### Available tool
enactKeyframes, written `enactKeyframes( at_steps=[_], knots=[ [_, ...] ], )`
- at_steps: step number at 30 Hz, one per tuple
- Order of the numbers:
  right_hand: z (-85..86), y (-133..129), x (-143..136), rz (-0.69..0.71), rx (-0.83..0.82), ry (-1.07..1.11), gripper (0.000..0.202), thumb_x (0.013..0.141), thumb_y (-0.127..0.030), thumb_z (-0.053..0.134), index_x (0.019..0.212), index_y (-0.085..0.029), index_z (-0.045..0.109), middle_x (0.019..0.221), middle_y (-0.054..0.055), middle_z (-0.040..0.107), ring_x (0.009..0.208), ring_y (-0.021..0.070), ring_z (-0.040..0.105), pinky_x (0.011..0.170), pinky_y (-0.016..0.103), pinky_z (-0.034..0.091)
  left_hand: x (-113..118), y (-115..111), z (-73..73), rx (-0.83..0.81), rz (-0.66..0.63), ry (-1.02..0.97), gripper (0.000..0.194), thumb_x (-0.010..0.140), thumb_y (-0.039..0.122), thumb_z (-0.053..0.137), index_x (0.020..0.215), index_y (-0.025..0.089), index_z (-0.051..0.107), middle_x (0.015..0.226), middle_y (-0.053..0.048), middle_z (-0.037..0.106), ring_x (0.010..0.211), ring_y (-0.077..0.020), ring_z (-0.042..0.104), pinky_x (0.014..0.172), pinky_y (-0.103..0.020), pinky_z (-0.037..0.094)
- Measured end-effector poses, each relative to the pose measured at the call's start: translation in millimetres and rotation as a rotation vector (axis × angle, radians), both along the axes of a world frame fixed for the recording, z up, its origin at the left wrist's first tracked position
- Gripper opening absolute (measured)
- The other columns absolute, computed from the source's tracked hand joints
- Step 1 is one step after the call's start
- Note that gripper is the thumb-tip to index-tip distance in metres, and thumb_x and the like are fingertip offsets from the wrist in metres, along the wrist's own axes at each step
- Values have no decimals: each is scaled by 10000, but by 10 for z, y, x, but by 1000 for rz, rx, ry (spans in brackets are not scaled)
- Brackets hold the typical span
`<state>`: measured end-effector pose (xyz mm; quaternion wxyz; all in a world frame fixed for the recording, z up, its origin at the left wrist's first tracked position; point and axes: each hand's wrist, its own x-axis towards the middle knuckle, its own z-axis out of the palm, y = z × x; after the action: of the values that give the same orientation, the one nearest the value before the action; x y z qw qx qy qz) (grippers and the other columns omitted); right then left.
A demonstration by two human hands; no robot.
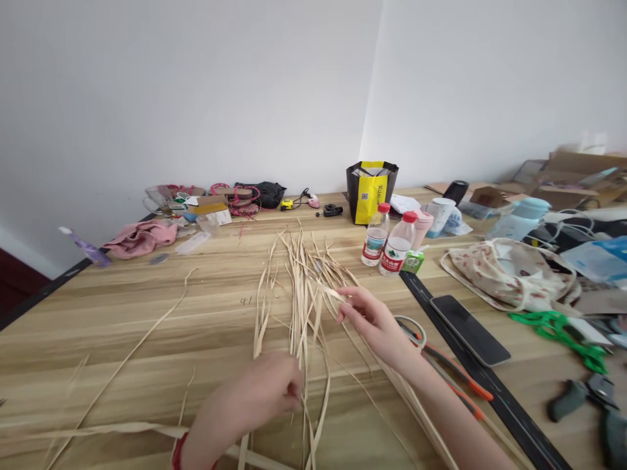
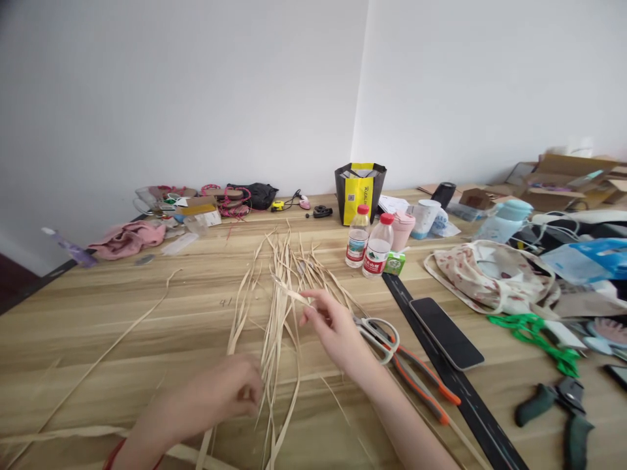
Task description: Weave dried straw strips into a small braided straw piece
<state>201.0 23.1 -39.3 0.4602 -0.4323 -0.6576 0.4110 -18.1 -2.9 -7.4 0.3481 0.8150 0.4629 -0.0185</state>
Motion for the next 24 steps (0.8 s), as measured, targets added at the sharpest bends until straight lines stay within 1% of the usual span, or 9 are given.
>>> enactKeyframes(
  at_steps=[2, 5, 10, 12, 15, 17, 19, 21, 24],
  knots=[
    [36, -3, 3, 59, -60, 88, 270, 903, -331, 521, 1132, -192, 559, 740, 14, 632, 603, 124, 494, 522, 240, 331, -55, 50, -135, 32, 55, 57, 180, 618, 35, 565, 595, 185, 663, 704, -10, 649, 686, -176, 593, 603, -246, 386],
    [86, -34, -22, 80, -112, 215, 266, 880, -343, 569, 1103, -199, 582, 746, 11, 641, 556, 99, 447, 487, 233, 271, -54, 150, -316, 20, 43, 52, 150, 593, 46, 584, 536, 178, 625, 606, 14, 606, 574, -148, 552, 526, -231, 345],
    [87, -87, -103, 63, -140, 359, 235, 866, -332, 603, 1068, -214, 585, 753, 2, 650, 521, 82, 450, 476, 220, 289, 19, 208, -417, -7, -43, -15, 100, 631, 161, 676, 546, 195, 635, 605, 25, 607, 617, -152, 562, 559, -228, 378],
    [82, -107, -128, 26, -82, 353, 205, 875, -311, 592, 1055, -214, 589, 758, 6, 648, 600, 106, 536, 531, 226, 369, 20, 194, -381, 7, -32, -36, 38, 649, 228, 701, 672, 209, 677, 693, 11, 642, 690, -177, 583, 604, -244, 408],
    [91, -149, -149, -52, 56, 230, 179, 901, -275, 549, 1063, -215, 598, 830, 30, 655, 770, 155, 618, 673, 272, 461, -3, 182, -241, 58, 83, -132, 353, 627, 332, 760, 955, 230, 677, 918, -24, 672, 853, -232, 593, 729, -304, 445],
    [94, -187, -158, -117, 153, 69, 191, 917, -244, 516, 1088, -221, 598, 878, 46, 656, 789, 168, 623, 695, 291, 480, -10, 186, -114, 58, 204, -262, 473, 654, 417, 750, 1084, 249, 644, 1021, -40, 664, 932, -248, 588, 799, -336, 450],
    [78, -225, -168, -170, 285, -114, 232, 925, -194, 486, 1133, -226, 585, 926, 62, 653, 818, 179, 619, 718, 304, 488, 9, 191, -3, 1, 295, -457, 349, 794, 466, 615, 1070, 255, 654, 1035, -43, 668, 922, -225, 602, 809, -333, 459],
    [42, -257, -184, -190, 432, -265, 293, 928, -143, 459, 1193, -223, 556, 966, 78, 644, 868, 193, 613, 763, 322, 490, 59, 185, 51, -64, 354, -699, 303, 875, 463, 507, 951, 223, 676, 960, -46, 684, 852, -195, 616, 765, -308, 474],
    [-20, -292, -225, -205, 565, -402, 366, 930, -106, 432, 1272, -217, 506, 1007, 102, 633, 904, 212, 605, 788, 341, 494, 182, 139, 15, -164, 460, -947, 290, 796, 470, 625, 885, 195, 650, 826, -37, 683, 744, -173, 615, 671, -282, 488]
  ],
)
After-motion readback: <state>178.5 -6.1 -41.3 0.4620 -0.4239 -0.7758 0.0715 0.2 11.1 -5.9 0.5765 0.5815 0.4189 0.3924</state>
